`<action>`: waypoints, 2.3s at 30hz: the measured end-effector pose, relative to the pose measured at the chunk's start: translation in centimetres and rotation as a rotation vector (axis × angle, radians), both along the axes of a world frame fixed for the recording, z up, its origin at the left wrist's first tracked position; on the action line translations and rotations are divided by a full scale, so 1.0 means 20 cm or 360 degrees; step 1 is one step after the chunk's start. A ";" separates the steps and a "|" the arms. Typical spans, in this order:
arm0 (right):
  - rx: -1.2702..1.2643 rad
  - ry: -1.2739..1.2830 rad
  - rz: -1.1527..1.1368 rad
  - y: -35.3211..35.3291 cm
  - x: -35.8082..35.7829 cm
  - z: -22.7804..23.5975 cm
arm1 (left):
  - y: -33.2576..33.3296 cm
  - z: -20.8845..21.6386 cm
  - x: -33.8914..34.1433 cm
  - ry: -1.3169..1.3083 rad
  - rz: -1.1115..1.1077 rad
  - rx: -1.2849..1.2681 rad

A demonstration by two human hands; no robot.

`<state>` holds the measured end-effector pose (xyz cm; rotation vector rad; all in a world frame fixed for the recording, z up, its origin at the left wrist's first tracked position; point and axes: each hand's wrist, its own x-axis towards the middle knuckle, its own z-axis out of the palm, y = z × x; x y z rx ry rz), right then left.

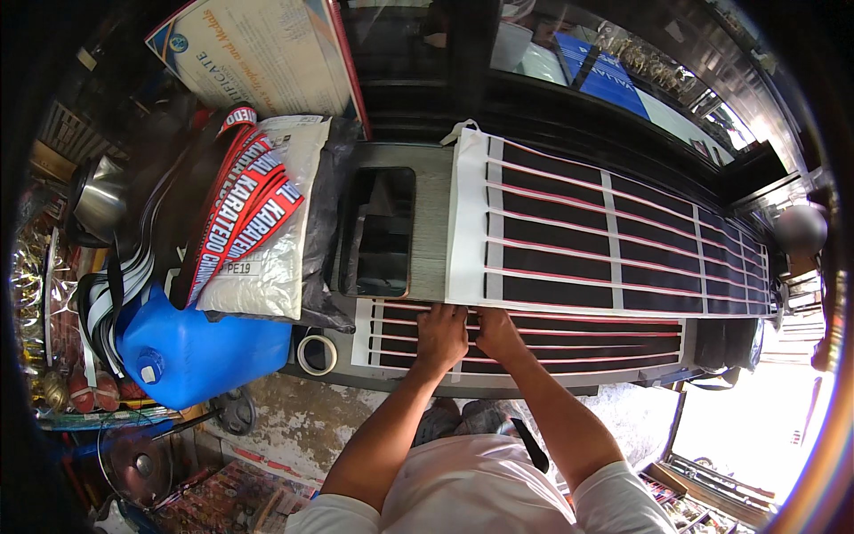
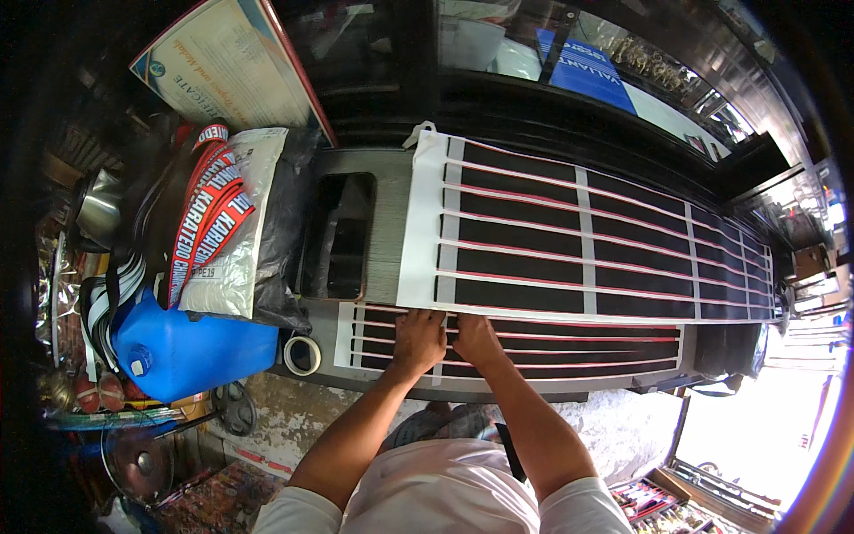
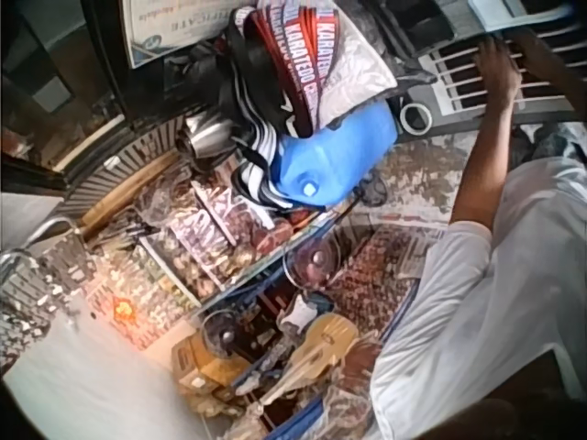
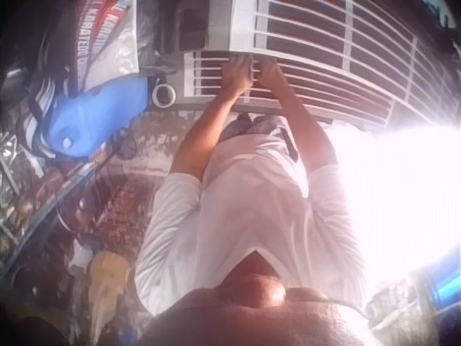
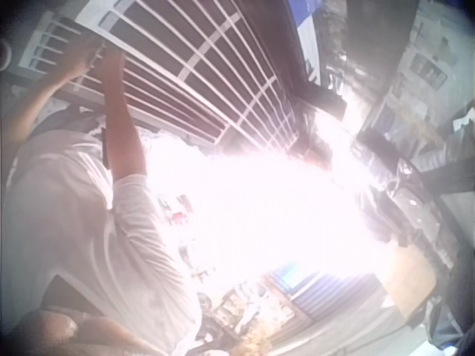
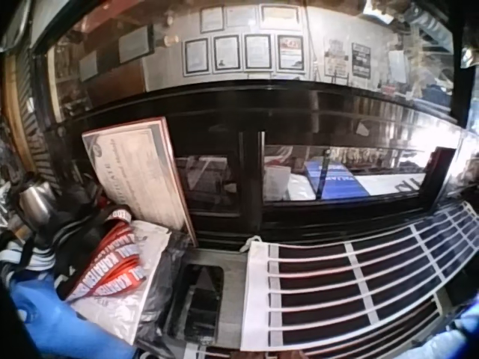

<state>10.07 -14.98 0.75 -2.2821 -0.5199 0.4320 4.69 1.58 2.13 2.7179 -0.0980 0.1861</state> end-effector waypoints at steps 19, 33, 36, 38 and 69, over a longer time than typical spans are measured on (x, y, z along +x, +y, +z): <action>0.0228 0.0043 -0.0238 -0.08 -0.05 -0.04 | -0.01 0.12 0.25 0.0476 -0.0721 -0.0112; 0.0576 -0.0132 -0.0542 -0.48 -0.32 0.33 | 0.47 0.14 -0.24 -0.0114 0.0132 -0.0089; 0.0320 -0.0087 -0.0501 -0.88 -0.62 0.30 | 0.56 0.09 -0.55 -0.0100 0.0431 -0.0003; 0.0277 0.0102 -0.0514 -1.12 -0.87 0.16 | 0.54 0.10 -0.69 0.0055 0.0556 -0.0032; -0.0624 0.1491 -0.0011 -2.21 -0.77 0.29 | 0.31 -0.08 -0.18 0.0229 0.0866 0.0168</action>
